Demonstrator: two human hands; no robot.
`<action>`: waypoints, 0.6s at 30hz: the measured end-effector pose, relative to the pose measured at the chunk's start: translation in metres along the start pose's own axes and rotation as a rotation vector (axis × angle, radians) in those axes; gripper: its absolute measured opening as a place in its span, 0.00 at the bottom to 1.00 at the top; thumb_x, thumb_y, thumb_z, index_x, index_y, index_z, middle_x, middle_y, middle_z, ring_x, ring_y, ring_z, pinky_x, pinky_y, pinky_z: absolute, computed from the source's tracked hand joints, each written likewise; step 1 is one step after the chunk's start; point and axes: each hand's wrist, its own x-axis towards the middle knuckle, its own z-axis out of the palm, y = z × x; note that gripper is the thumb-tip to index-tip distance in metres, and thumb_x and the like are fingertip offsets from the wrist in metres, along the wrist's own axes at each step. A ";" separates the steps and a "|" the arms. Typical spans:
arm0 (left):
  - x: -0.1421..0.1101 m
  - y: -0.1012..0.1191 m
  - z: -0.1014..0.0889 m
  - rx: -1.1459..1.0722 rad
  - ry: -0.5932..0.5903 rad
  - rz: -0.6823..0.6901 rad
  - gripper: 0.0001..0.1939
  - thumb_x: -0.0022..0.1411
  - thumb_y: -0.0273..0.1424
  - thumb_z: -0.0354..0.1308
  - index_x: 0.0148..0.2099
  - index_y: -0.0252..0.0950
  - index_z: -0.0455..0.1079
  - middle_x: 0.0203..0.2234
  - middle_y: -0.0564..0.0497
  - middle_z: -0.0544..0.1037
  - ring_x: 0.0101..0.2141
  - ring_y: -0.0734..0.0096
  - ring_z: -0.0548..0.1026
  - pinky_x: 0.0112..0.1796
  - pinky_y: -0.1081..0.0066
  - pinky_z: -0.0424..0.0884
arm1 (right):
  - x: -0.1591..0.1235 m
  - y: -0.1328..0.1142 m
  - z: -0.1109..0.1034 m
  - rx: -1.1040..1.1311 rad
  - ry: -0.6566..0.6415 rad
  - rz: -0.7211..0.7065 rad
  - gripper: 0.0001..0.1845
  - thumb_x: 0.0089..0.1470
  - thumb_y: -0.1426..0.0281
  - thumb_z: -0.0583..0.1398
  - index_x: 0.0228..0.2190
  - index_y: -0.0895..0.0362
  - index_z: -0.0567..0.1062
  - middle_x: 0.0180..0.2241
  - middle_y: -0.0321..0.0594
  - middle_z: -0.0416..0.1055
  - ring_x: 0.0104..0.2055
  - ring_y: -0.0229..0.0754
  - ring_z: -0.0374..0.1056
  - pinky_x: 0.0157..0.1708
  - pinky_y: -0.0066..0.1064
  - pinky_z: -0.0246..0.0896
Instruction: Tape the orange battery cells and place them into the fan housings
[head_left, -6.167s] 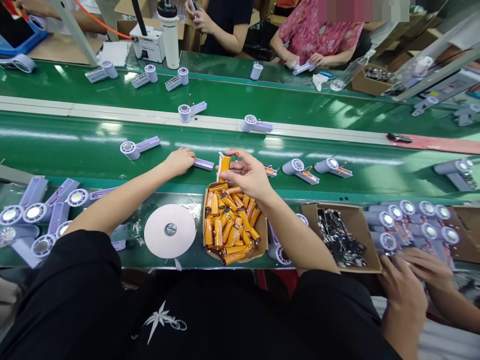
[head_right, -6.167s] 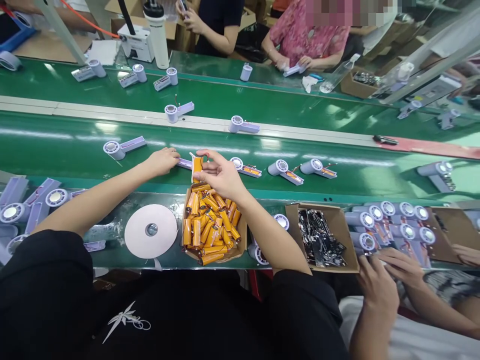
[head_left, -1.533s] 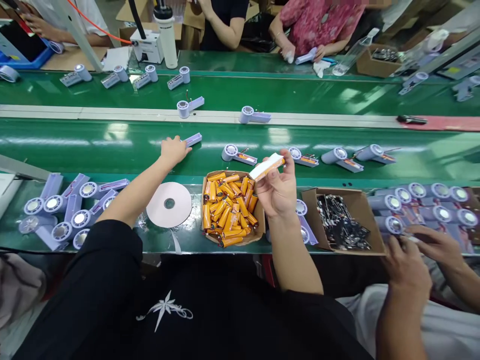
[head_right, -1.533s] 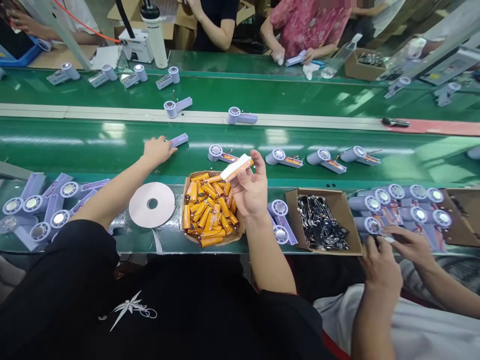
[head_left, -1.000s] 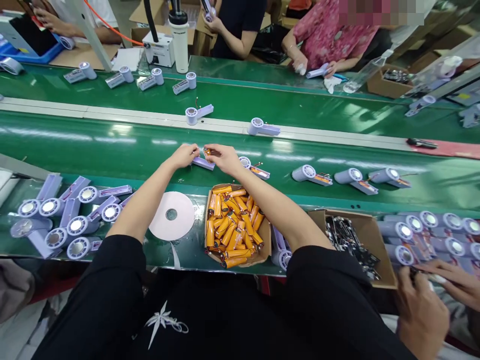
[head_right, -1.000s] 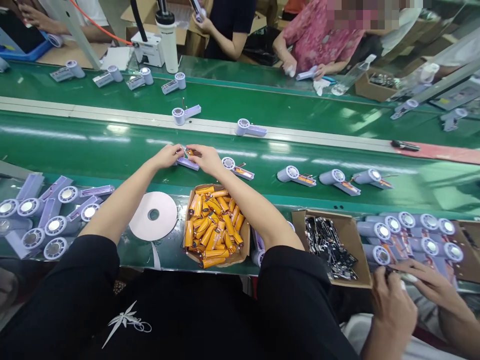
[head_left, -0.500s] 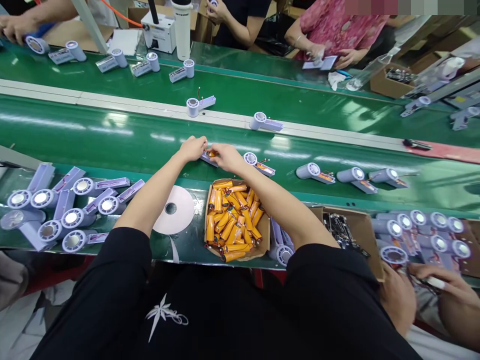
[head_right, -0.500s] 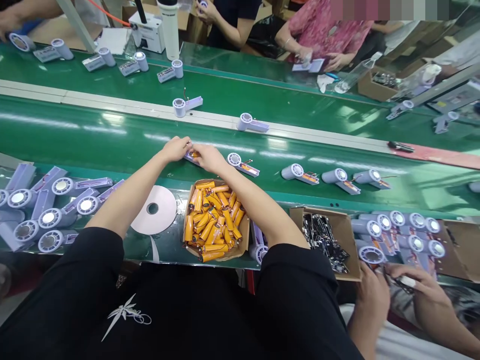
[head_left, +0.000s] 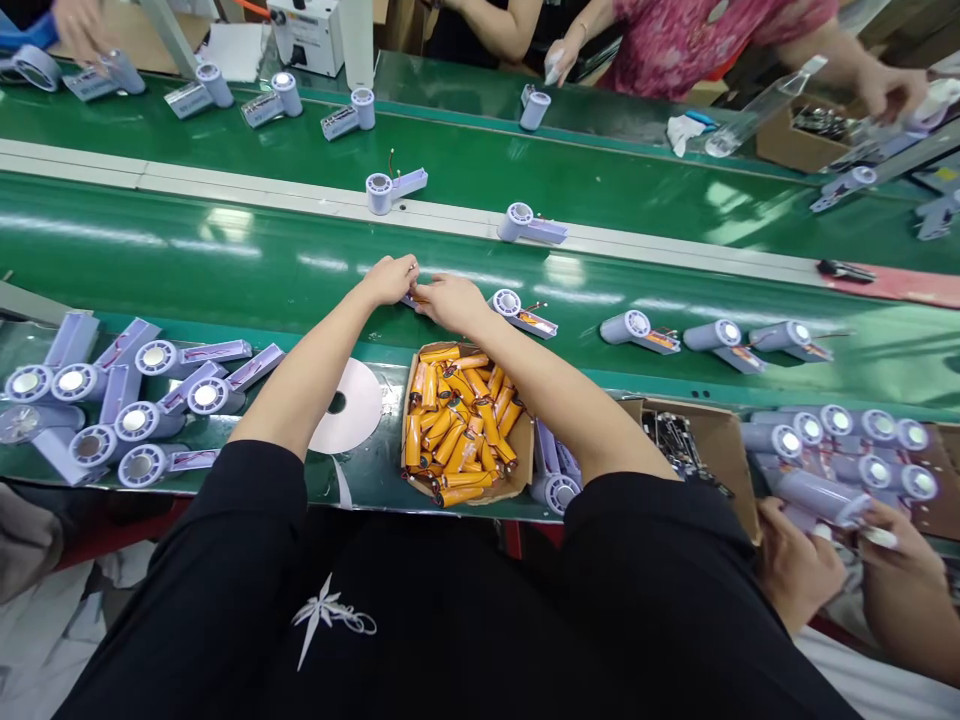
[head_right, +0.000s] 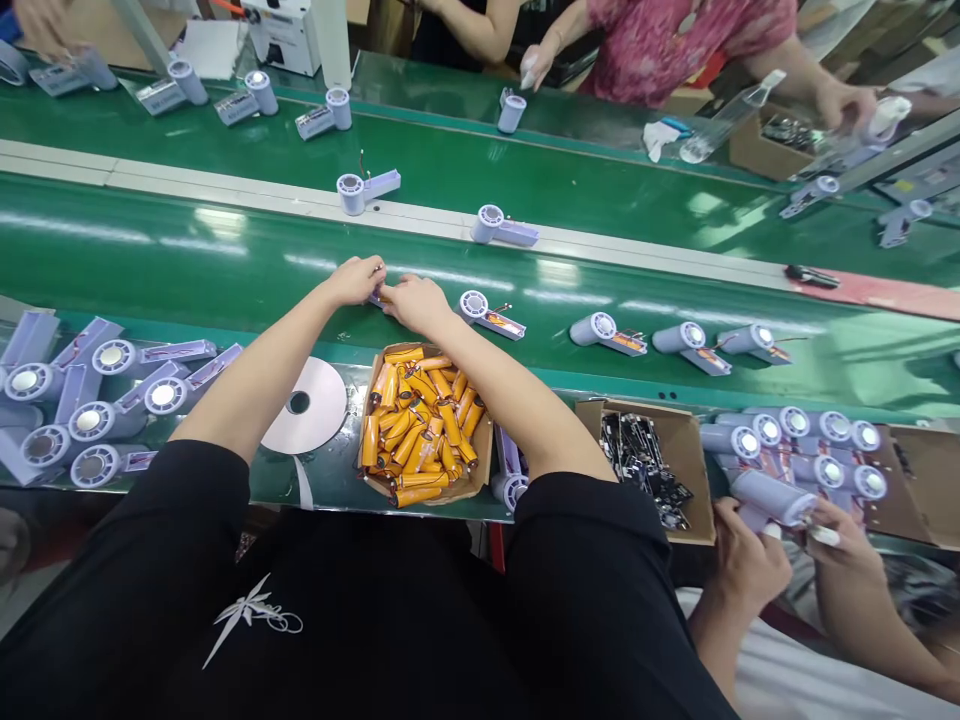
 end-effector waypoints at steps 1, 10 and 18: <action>0.000 0.001 0.001 -0.006 0.000 0.001 0.15 0.79 0.34 0.47 0.52 0.39 0.76 0.43 0.46 0.85 0.48 0.55 0.77 0.58 0.59 0.66 | 0.001 0.000 0.002 -0.003 -0.011 -0.003 0.20 0.67 0.68 0.67 0.59 0.56 0.81 0.55 0.59 0.82 0.64 0.67 0.71 0.61 0.52 0.66; 0.002 0.012 0.006 -0.069 0.015 0.025 0.14 0.79 0.34 0.47 0.48 0.40 0.74 0.42 0.46 0.85 0.46 0.55 0.77 0.57 0.57 0.67 | -0.008 0.038 0.004 0.460 -0.038 0.030 0.20 0.68 0.67 0.64 0.59 0.55 0.83 0.52 0.43 0.86 0.51 0.50 0.79 0.59 0.40 0.68; -0.014 0.028 0.016 -0.118 0.039 0.071 0.15 0.79 0.35 0.49 0.48 0.38 0.77 0.44 0.38 0.84 0.50 0.51 0.79 0.56 0.49 0.68 | -0.017 0.033 -0.009 0.634 -0.167 0.450 0.06 0.49 0.72 0.71 0.31 0.56 0.80 0.26 0.33 0.76 0.29 0.39 0.65 0.36 0.31 0.62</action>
